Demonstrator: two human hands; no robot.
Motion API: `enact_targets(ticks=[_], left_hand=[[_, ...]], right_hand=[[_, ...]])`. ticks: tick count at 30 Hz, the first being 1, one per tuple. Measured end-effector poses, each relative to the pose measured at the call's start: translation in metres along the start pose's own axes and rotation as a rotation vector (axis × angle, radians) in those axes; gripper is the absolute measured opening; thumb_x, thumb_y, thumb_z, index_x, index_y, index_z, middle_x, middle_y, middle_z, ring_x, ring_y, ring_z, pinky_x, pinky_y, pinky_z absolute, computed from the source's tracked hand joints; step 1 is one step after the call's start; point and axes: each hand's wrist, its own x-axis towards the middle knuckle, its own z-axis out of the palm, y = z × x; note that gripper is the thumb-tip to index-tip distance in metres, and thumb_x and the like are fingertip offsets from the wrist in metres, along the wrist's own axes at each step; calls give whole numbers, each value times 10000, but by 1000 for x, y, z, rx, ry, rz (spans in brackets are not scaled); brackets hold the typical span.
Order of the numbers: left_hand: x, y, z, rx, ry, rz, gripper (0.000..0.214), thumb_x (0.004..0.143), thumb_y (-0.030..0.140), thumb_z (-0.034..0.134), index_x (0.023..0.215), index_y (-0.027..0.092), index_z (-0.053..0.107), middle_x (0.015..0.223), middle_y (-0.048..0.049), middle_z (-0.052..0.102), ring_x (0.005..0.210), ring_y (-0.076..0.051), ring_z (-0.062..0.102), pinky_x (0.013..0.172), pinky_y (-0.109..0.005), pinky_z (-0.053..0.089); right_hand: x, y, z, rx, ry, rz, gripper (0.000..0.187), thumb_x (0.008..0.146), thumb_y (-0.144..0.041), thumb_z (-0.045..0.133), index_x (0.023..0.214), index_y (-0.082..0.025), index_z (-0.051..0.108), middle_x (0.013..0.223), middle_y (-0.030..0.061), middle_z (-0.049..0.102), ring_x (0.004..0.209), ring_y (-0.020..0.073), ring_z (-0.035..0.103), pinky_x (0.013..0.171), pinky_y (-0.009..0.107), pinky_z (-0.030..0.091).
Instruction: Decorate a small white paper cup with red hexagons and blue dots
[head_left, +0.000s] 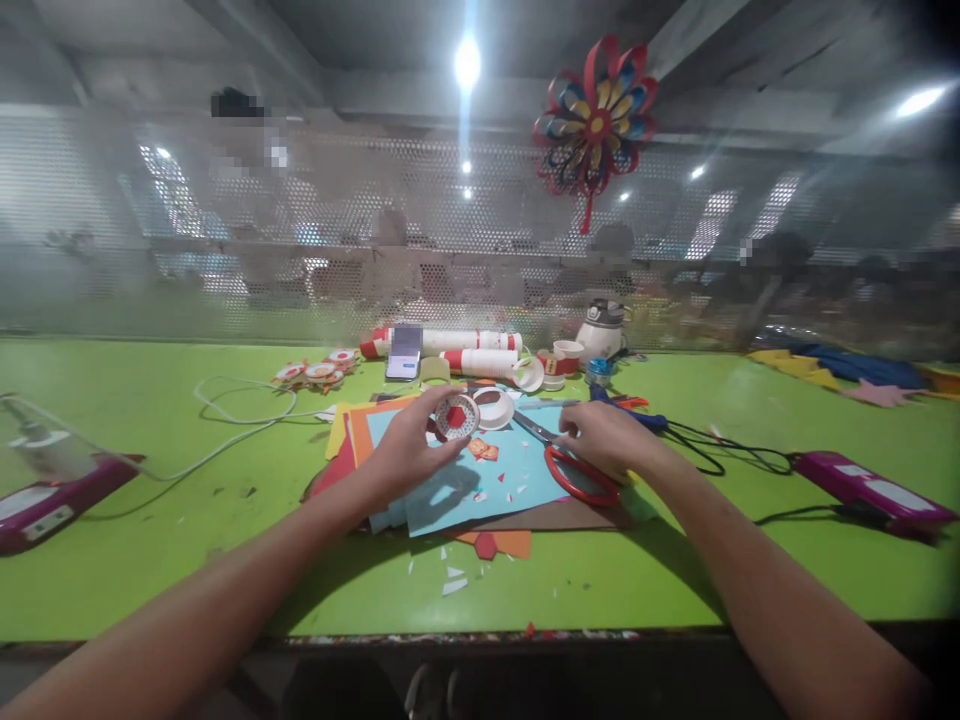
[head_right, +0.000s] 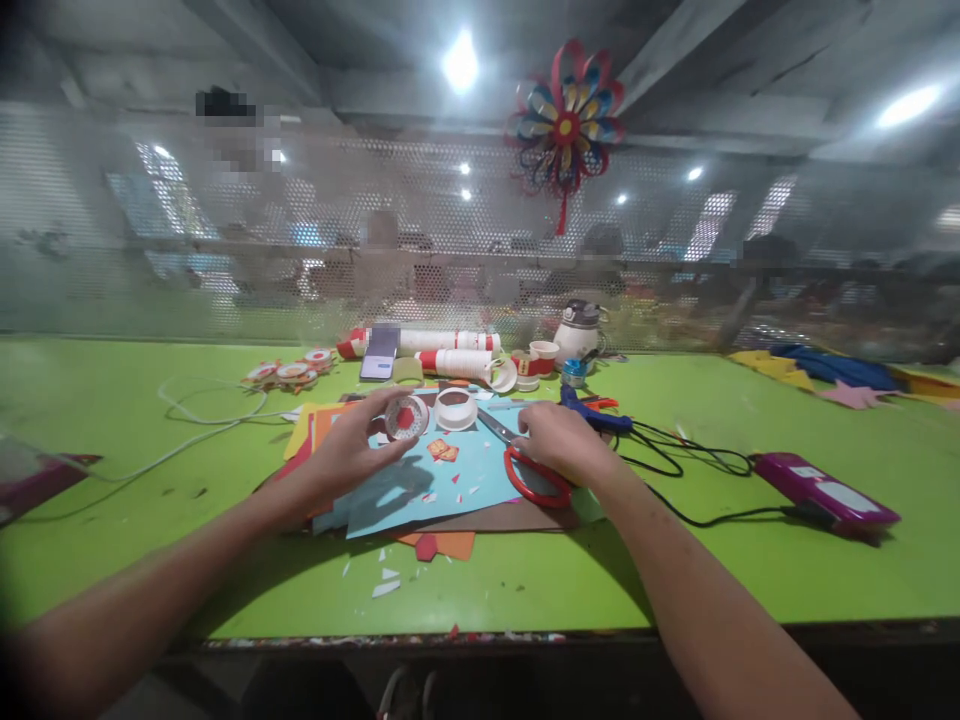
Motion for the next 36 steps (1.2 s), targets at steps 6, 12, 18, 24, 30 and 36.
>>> enact_targets(ticks=[6,12,18,24,30,36], left_hand=[[-1,-6,1,121,13,15,439,813,229,660,1220,187,502,1133,-99,658,883,-203,655,746,-352,577],[-1,-10,1,235,77,68,456,827,249,671,1224,158,466,1142,-126,623,1022,-260,621,890,-429,531],[-3,-8,0,311,52,115,411,847,283,671,1188,156,480,1107,-127,604,1028,-271,606,900,-433,523],[-5,3,-4,356,-13,153,453,879,266,611,1278,148,433,1131,-146,590,1001,-279,599,878,-466,529],[-7,8,-5,341,-36,178,487,881,221,589,1328,164,403,1083,-117,594,899,-232,607,814,-425,560],[-8,9,-4,296,29,210,468,883,200,582,1312,137,404,1241,-175,567,1079,-270,601,941,-448,536]], right_hand=[[-12,0,0,-164,-152,20,284,941,-350,591,1154,-165,626,1169,83,646,1018,212,641,880,435,534],[-16,-5,0,-163,-195,37,453,930,-344,603,1349,-198,513,1242,102,614,1071,248,628,891,469,527],[-12,0,6,-81,-216,76,637,873,-300,662,1448,-209,403,1282,121,607,1096,274,624,865,451,527],[-11,1,10,-38,-196,102,506,917,-342,618,1381,-199,472,1248,104,601,1061,246,622,869,447,531],[-10,4,12,5,-150,132,493,893,-375,623,1338,-195,512,1213,110,619,1040,255,620,860,447,507],[-13,15,4,145,-70,90,501,733,-370,692,1200,-194,650,1078,125,707,964,285,653,747,316,465]])
